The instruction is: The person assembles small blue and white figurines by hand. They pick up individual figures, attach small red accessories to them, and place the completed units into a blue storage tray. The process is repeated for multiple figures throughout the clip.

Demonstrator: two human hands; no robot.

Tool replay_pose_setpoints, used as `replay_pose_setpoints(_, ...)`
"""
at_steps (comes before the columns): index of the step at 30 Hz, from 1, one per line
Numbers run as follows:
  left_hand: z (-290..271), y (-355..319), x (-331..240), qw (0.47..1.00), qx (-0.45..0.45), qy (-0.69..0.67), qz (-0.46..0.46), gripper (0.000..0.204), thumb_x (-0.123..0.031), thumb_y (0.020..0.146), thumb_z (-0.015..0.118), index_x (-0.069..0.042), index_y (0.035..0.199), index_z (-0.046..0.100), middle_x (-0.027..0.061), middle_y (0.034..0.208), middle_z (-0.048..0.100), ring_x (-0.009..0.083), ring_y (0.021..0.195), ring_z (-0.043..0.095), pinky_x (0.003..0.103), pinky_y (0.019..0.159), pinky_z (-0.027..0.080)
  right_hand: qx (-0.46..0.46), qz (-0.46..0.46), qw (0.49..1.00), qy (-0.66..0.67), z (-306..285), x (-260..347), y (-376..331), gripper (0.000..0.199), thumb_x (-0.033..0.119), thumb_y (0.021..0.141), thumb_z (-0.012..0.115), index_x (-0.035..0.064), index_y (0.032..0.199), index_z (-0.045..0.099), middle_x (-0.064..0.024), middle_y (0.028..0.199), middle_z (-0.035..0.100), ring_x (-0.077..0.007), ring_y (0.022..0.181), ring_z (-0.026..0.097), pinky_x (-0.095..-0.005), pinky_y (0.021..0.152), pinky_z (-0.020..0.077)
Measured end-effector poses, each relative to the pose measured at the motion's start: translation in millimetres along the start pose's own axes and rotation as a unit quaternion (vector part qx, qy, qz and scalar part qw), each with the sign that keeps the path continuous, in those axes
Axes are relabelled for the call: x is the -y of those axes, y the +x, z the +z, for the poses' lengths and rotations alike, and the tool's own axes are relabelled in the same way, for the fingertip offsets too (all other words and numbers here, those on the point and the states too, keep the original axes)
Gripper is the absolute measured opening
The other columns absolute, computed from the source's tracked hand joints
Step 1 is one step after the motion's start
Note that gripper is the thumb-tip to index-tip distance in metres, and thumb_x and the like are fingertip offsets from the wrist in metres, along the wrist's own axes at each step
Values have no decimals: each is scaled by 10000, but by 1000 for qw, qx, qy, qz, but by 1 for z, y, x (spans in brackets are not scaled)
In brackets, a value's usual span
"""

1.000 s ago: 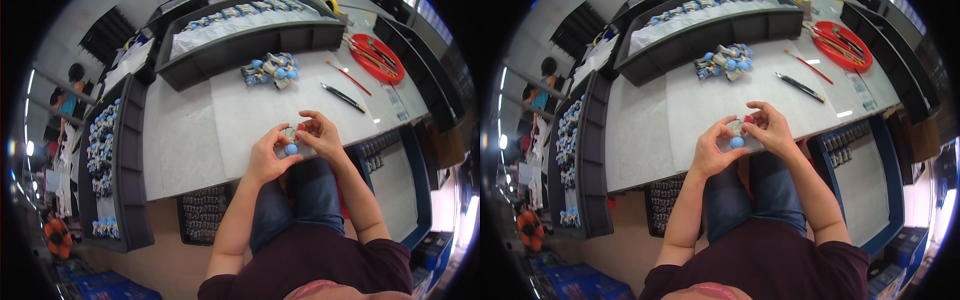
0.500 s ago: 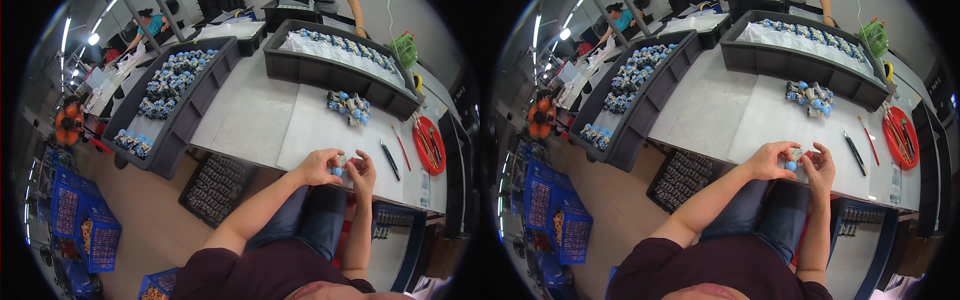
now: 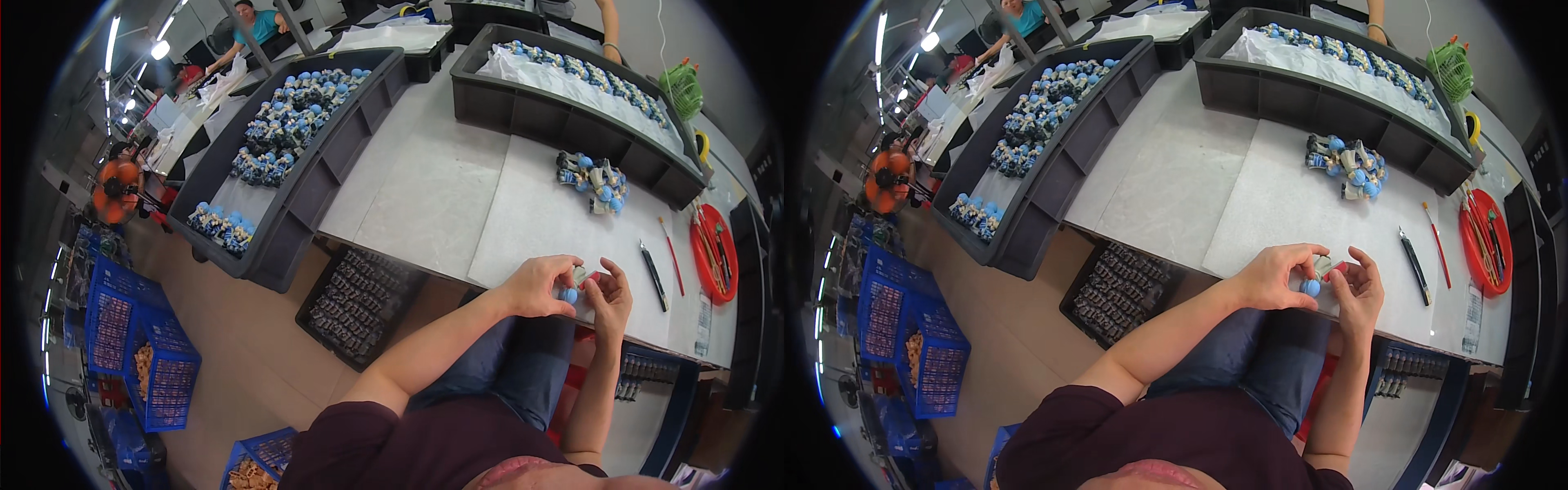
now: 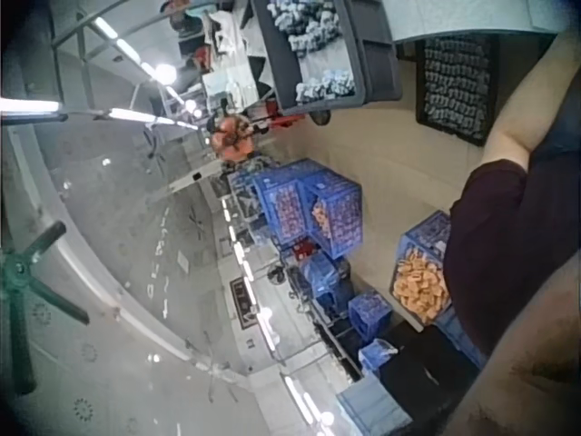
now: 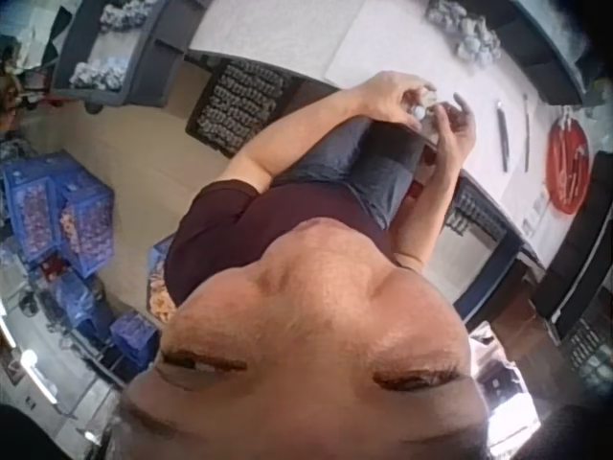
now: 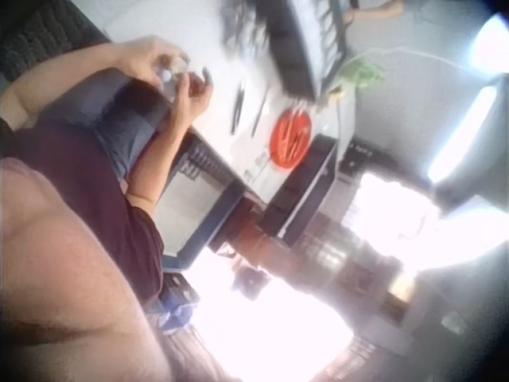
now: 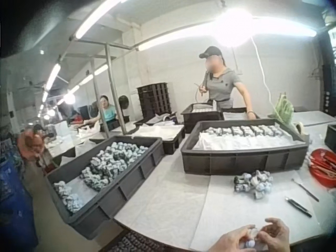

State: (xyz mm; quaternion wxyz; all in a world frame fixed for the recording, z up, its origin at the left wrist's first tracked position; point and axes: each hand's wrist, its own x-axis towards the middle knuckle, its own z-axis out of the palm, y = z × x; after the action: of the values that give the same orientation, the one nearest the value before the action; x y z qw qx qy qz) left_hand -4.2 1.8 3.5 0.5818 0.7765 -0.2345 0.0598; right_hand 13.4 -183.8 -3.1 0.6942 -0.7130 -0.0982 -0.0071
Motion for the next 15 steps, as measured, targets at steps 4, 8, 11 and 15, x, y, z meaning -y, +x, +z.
replay_pose_setpoints(4, 2, 4, 11, 995, -16, 40, 87, 395, -124, 545, 828, -30, 801, 543, 172, 1177, 560, 204, 871, 611, 285, 714, 490, -2, 50, 999, -16, -3, 9, 3, 444, 19, 766, 637, 7, 1186, 495, -86, 800, 634, -118, 711, 600, -211, 621, 447)
replay_pose_setpoints(8, -3, 4, -4, 1000, -6, 6, -3, 365, -98, 562, 819, -15, 763, 525, 174, 1168, 571, 212, 917, 616, 298, 770, 480, -32, 89, 993, 71, -9, 14, 5, 479, 47, 748, 685, -3, 1184, 492, -79, 817, 644, -97, 696, 578, -206, 591, 441)
replay_pose_setpoints(11, 0, 7, -5, 999, 1, -25, -45, 348, -87, 552, 827, -21, 733, 537, 169, 1171, 572, 235, 994, 596, 333, 825, 461, -15, 97, 993, 61, -10, 22, 2, 507, 51, 719, 713, -9, 1170, 490, -77, 806, 647, -95, 705, 588, -207, 588, 442)
replay_pose_setpoints(15, 2, 10, -6, 998, 14, -32, -56, 350, -85, 548, 834, -28, 733, 543, 169, 1177, 568, 243, 1008, 589, 343, 832, 460, -18, 84, 995, 48, -4, 24, 0, 495, 52, 713, 720, -5, 1150, 497, -73, 784, 645, -92, 688, 592, -210, 581, 446)
